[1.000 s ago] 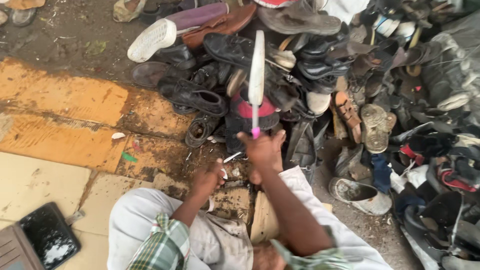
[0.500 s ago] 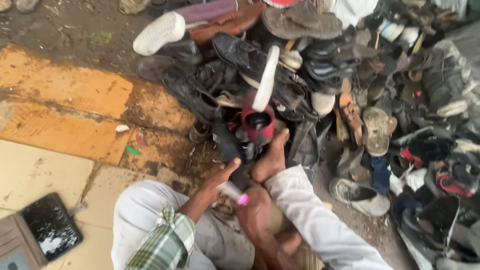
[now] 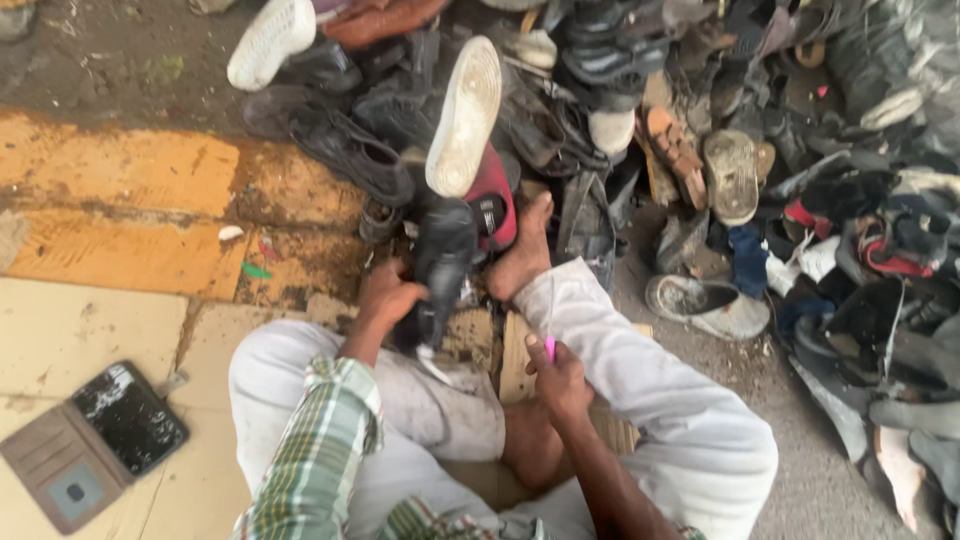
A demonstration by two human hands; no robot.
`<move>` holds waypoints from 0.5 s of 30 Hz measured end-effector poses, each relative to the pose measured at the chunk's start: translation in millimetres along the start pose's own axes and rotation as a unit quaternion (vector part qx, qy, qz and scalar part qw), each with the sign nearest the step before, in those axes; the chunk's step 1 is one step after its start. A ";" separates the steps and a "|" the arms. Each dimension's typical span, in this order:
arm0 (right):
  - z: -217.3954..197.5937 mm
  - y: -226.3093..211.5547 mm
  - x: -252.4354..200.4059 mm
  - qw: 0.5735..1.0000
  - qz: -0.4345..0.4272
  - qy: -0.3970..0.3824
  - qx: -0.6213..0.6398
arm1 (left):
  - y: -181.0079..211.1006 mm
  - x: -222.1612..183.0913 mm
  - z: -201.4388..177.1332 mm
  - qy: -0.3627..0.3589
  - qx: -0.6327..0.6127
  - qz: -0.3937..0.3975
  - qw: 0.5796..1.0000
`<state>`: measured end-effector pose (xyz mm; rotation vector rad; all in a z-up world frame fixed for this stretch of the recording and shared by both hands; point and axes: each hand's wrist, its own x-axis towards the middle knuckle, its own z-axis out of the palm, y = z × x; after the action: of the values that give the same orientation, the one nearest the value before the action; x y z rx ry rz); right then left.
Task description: The person repairs shoes by hand using a small knife to trim material and applying adhesive to various footwear items while sitting among a large pile of shoes.
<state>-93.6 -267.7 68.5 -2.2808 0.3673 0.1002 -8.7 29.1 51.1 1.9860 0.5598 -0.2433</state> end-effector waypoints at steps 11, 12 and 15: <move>32.2 9.4 -2.5 0.960 0.094 -0.109 0.238 | -14.5 -26.4 49.6 0.191 0.151 0.256 0.935; 36.5 13.1 0.1 0.961 0.083 -0.115 0.235 | -10.8 -31.6 50.9 0.201 0.190 0.278 0.920; 40.8 27.2 0.6 0.970 0.048 -0.111 0.209 | -8.6 -44.9 46.9 0.202 0.202 0.347 0.893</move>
<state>-99.2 -254.9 21.5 -1.8134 0.3431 0.2968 -48.7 -21.6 40.6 2.5259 0.0105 0.5523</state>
